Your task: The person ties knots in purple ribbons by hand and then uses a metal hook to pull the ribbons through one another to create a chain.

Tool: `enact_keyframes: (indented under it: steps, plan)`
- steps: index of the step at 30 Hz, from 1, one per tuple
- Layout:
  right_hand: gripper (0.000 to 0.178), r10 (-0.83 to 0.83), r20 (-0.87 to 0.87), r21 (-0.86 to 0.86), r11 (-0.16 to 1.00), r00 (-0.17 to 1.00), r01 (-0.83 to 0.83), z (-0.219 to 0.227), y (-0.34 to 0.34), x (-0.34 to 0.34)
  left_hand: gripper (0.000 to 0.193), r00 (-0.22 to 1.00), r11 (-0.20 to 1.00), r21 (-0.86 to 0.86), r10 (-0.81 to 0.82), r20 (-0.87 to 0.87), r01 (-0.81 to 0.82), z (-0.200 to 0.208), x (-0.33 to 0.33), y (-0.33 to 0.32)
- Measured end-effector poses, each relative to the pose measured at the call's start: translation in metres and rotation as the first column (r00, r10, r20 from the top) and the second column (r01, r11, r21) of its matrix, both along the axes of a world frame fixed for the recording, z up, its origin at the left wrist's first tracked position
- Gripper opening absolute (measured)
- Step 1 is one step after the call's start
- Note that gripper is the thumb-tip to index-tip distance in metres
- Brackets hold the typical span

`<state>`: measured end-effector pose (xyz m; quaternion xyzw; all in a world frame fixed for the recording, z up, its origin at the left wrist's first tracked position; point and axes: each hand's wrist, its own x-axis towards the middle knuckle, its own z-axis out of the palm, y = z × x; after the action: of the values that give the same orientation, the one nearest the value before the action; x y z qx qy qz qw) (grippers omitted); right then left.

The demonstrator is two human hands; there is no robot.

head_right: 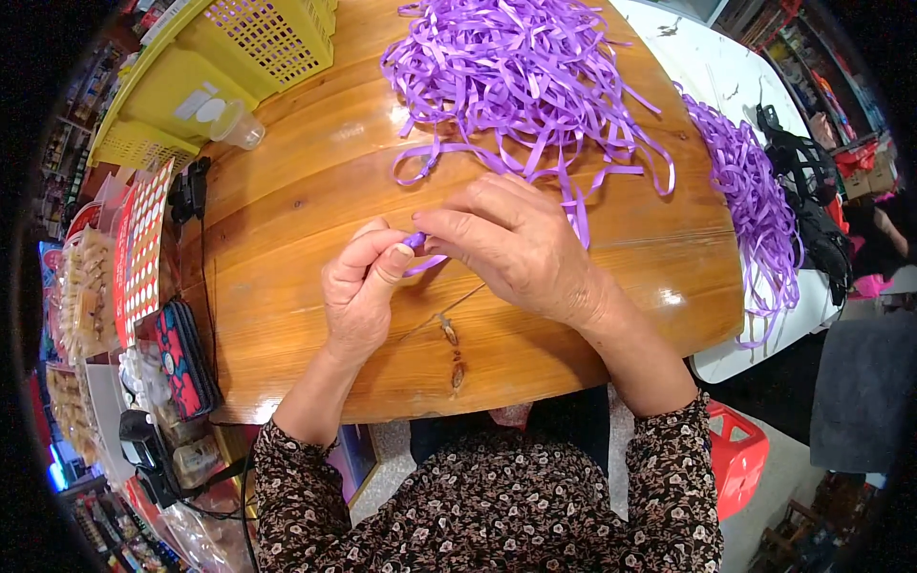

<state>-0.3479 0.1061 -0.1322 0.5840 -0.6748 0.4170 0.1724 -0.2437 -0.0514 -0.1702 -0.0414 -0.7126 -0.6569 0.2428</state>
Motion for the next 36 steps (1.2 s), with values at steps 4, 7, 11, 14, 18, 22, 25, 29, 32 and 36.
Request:
enact_keyframes:
  steps: [4, 7, 11, 14, 18, 22, 25, 29, 32, 36]
  plan:
    - [0.029, 0.001, 0.014, -0.007, 1.000, 1.000, -0.001, 0.000, -0.001, 0.002, 0.006, 1.000, 1.000, 0.006, -0.012, -0.003, 0.012, -0.002, 0.000, -0.002]
    - [0.027, 0.053, 0.086, -0.025, 0.998, 0.995, -0.051, -0.002, 0.004, -0.001, 0.005, 1.000, 0.993, -0.113, -0.016, 0.006, 0.016, 0.002, -0.003, 0.001]
    - [0.018, 0.041, 0.069, -0.008, 0.999, 0.997, -0.041, -0.003, 0.008, -0.002, 0.004, 1.000, 0.977, -0.211, 0.013, 0.003, -0.012, 0.012, 0.000, 0.005]
    - [0.013, 0.087, 0.078, 0.045, 0.995, 0.993, -0.090, -0.001, 0.007, 0.001, 0.006, 1.000, 0.965, -0.263, -0.011, -0.021, 0.005, 0.005, 0.003, 0.003]
    - [0.016, 0.073, 0.079, -0.008, 0.997, 0.994, -0.073, -0.002, 0.010, 0.003, 0.007, 0.998, 0.974, -0.222, -0.048, -0.051, 0.035, -0.003, 0.003, 0.012]
    - [0.018, 0.063, 0.066, -0.032, 0.998, 0.996, -0.061, -0.002, 0.007, 0.004, 0.009, 0.998, 0.997, -0.079, -0.013, 0.057, 0.017, -0.003, 0.006, 0.010]
    - [0.020, 0.033, 0.041, -0.047, 0.998, 0.999, -0.031, -0.002, 0.007, 0.004, 0.012, 0.997, 0.997, -0.079, -0.020, 0.077, 0.026, 0.000, 0.006, 0.009]
    - [0.021, 0.082, 0.072, -0.115, 0.991, 0.994, -0.074, -0.009, 0.001, 0.007, 0.016, 0.999, 0.974, -0.223, -0.031, 0.044, 0.040, 0.010, 0.006, 0.008]
    - [0.024, 0.087, 0.093, -0.115, 0.990, 0.992, -0.076, -0.014, -0.003, 0.011, 0.017, 1.000, 0.982, -0.190, 0.010, -0.005, -0.011, 0.012, 0.009, 0.011]
    - [0.027, 0.078, 0.176, -0.121, 0.991, 0.981, -0.057, -0.017, -0.005, 0.021, 0.017, 0.998, 0.966, -0.254, 0.033, -0.061, -0.048, 0.011, 0.011, 0.010]
